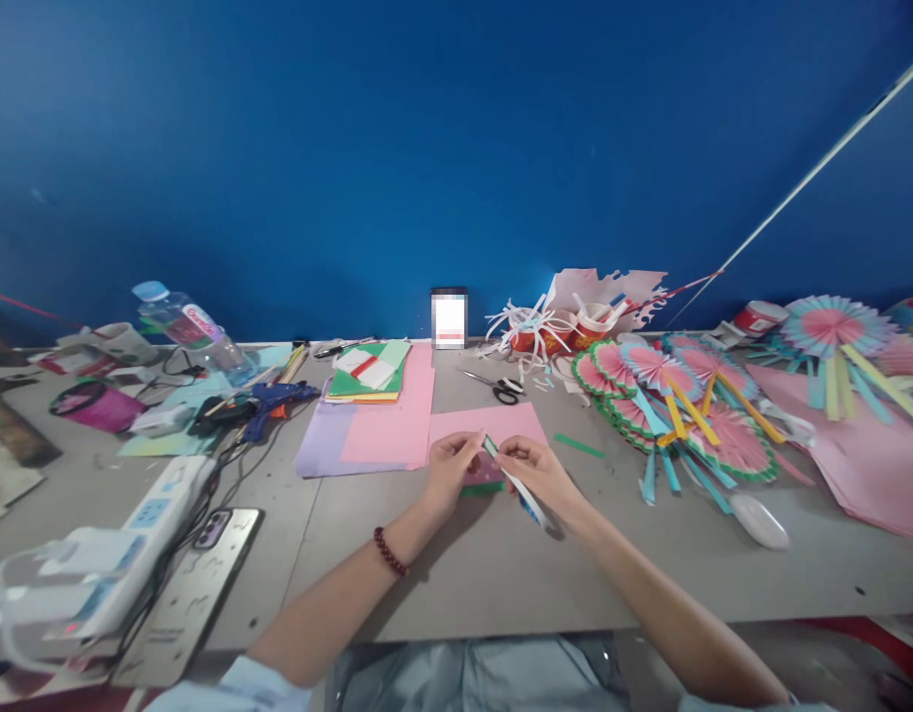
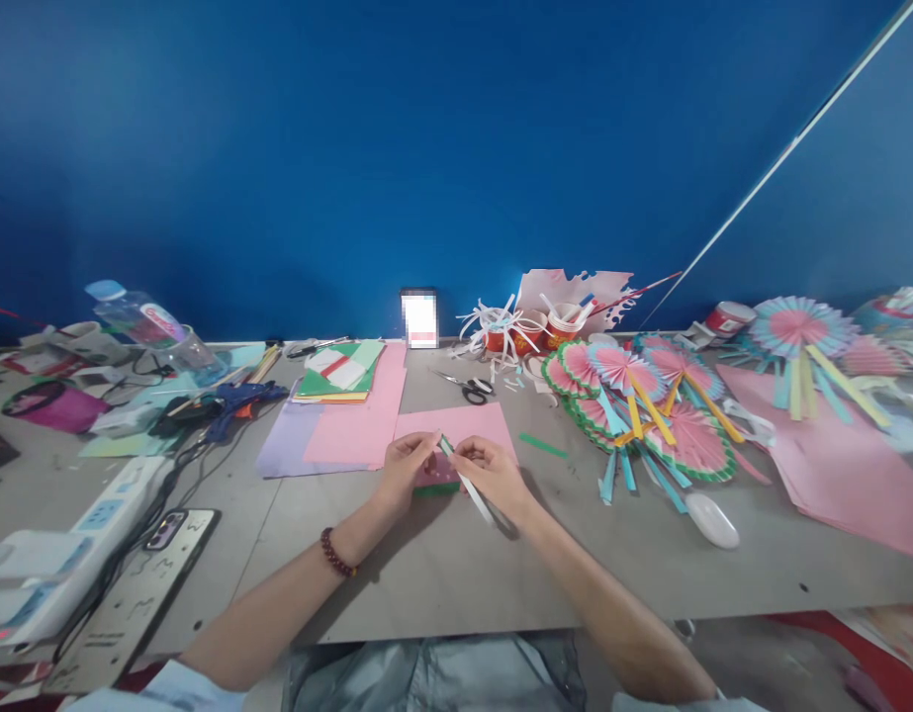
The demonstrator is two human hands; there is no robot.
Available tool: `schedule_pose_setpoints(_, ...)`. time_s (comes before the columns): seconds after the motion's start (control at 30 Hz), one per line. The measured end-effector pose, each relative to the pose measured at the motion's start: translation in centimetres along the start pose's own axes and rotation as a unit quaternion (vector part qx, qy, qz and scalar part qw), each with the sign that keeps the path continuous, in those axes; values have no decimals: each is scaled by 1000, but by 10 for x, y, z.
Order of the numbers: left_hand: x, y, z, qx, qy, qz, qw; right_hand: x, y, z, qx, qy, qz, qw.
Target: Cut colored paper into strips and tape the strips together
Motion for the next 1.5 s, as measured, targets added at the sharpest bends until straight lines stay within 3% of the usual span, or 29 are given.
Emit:
schedule_pose_setpoints(0.13,-1,1,-3,-9,8,4,1000,0,0,2,8,4,8,1000)
schedule_pose_setpoints(0.47,10,-7,11,45,-12,-23,999,-3,-2,-2,-8,4,34,999)
schedule_pose_setpoints(0.73,-3,-1,7,33,-1,-1,999,-1,-1,-4,-13,-8,14,1000)
schedule_pose_setpoints(1.27,4,-2,4,25,3,-34,999,-2,-1,-2,-2,14,26,1000)
schedule_pose_setpoints(1.5,-2,-1,5,38,10,-16,999,-3,-1,-2,-5,3,33,999)
Point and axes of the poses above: each hand's wrist, its own y-axis towards the middle knuckle, its own z-axis out of the palm, x = y × z, the point moved 10 cm from there along y, towards the middle knuckle, and after that the axes turned 15 degrees about z, right-handed, at the moved point
